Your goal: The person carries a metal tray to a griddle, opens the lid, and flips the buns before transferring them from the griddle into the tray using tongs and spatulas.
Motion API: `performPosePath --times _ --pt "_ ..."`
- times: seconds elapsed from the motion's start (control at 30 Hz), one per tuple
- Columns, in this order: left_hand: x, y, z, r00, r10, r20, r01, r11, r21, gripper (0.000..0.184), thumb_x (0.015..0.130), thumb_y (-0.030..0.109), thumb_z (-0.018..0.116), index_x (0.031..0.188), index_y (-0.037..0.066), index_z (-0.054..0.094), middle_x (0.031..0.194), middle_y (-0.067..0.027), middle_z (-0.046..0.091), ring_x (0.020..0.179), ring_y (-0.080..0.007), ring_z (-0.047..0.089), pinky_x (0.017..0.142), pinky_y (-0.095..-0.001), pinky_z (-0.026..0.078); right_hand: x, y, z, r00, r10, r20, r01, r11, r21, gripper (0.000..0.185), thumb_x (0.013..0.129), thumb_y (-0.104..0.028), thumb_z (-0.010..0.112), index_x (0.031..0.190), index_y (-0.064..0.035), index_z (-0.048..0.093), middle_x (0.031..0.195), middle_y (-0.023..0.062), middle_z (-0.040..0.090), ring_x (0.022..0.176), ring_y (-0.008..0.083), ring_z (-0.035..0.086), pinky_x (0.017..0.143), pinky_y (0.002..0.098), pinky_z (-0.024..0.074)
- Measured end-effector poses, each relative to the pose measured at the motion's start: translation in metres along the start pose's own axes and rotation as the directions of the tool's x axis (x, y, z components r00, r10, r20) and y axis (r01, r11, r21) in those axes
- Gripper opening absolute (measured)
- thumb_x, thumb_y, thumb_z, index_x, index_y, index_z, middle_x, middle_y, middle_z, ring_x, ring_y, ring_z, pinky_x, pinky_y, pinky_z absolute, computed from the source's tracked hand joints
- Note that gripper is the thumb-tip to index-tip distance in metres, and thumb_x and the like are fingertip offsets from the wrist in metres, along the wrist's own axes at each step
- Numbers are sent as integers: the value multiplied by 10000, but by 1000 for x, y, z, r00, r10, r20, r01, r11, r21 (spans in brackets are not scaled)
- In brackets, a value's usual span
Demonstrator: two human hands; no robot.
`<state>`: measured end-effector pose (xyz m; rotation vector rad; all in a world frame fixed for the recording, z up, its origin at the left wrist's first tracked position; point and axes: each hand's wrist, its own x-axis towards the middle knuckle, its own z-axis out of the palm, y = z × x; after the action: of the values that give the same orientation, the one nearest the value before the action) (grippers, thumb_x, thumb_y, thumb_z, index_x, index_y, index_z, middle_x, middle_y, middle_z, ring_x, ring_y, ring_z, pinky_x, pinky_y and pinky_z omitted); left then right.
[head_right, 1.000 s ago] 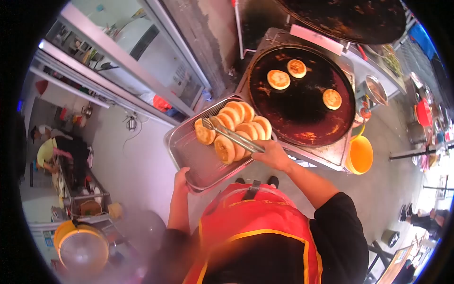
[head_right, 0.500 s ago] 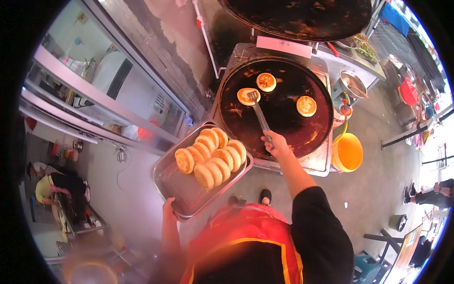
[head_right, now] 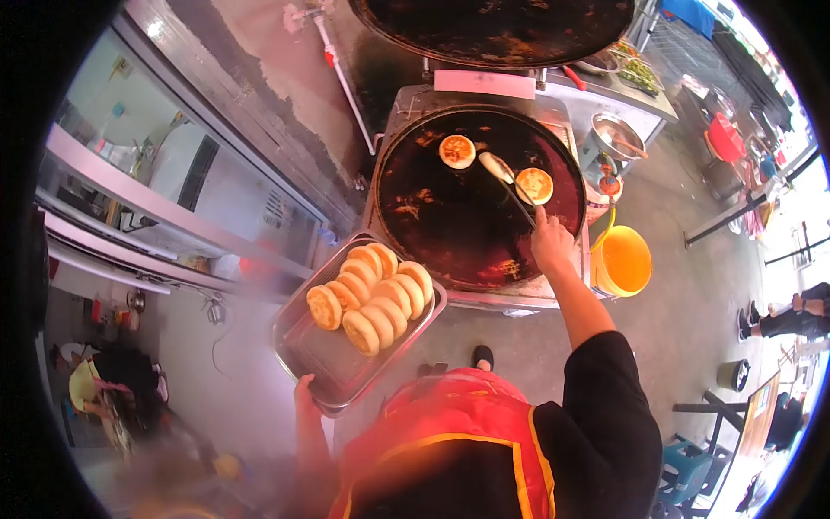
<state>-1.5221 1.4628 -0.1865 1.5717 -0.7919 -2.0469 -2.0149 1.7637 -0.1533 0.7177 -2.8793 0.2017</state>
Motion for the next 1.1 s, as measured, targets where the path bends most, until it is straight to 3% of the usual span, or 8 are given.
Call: performPosePath --times 0.27,0.4,0.57,0.7,0.8,0.93,1.03,1.1 --pt "13 -6 -11 1000 5 7 -5 1000 1 459 761 145 523 1166 -52 435 1149 -159 508 1038 -306 513 907 -403 413 -38 27 -31 987 -155 38 159 974 -160 488 784 -89 514 1259 -73 401 953 155 549 878 303 571 694 402 485" --pt "1 -3 -5 999 20 26 -20 1000 1 465 758 151 527 1166 -50 433 1152 -158 506 1043 -308 508 905 -410 415 -80 59 -44 990 68 125 -96 966 241 510 723 -145 612 1201 -57 459 829 128 555 729 248 568 655 371 474" --pt "17 -9 -18 996 -35 83 39 999 -37 489 753 166 535 1177 -52 422 1162 -160 501 1043 -314 508 897 -419 421 -85 76 -38 549 233 802 -782 -193 592 281 754 -214 638 962 -54 539 638 68 517 472 111 443 425 247 384" --pt "37 -18 -36 993 -50 103 55 998 -44 499 752 160 524 1189 -50 409 1183 -165 486 1065 -317 493 911 -422 412 -53 69 17 613 56 788 -622 -581 524 179 762 -185 639 828 -86 505 623 42 524 382 64 353 332 189 247" --pt "26 -14 -29 996 -47 78 49 998 -26 501 754 163 517 1194 -50 406 1190 -167 484 1075 -318 487 923 -421 404 -35 63 41 613 35 789 -631 -579 516 209 759 -215 631 894 -98 524 623 34 523 392 63 362 333 188 267" --pt "11 -10 -13 996 14 93 -15 1000 13 504 760 166 506 1202 -50 398 1200 -172 477 1080 -320 485 927 -423 401 -43 68 16 799 312 514 -580 172 797 473 744 -160 604 1203 -110 500 608 34 532 462 134 464 427 294 381" --pt "15 -12 -19 996 -15 88 14 1000 16 502 763 167 503 1203 -50 397 1199 -172 478 1076 -320 489 923 -423 405 -63 84 7 967 228 -113 -199 954 222 506 725 -134 591 1221 -129 486 699 89 568 588 236 557 540 373 452" --pt "22 -15 -24 995 -38 95 38 999 1 502 764 169 502 1204 -50 398 1196 -171 480 1072 -319 494 919 -425 409 -75 80 -23 986 138 -91 -137 990 16 525 718 -116 585 1230 -154 477 820 122 565 774 291 580 668 398 472"
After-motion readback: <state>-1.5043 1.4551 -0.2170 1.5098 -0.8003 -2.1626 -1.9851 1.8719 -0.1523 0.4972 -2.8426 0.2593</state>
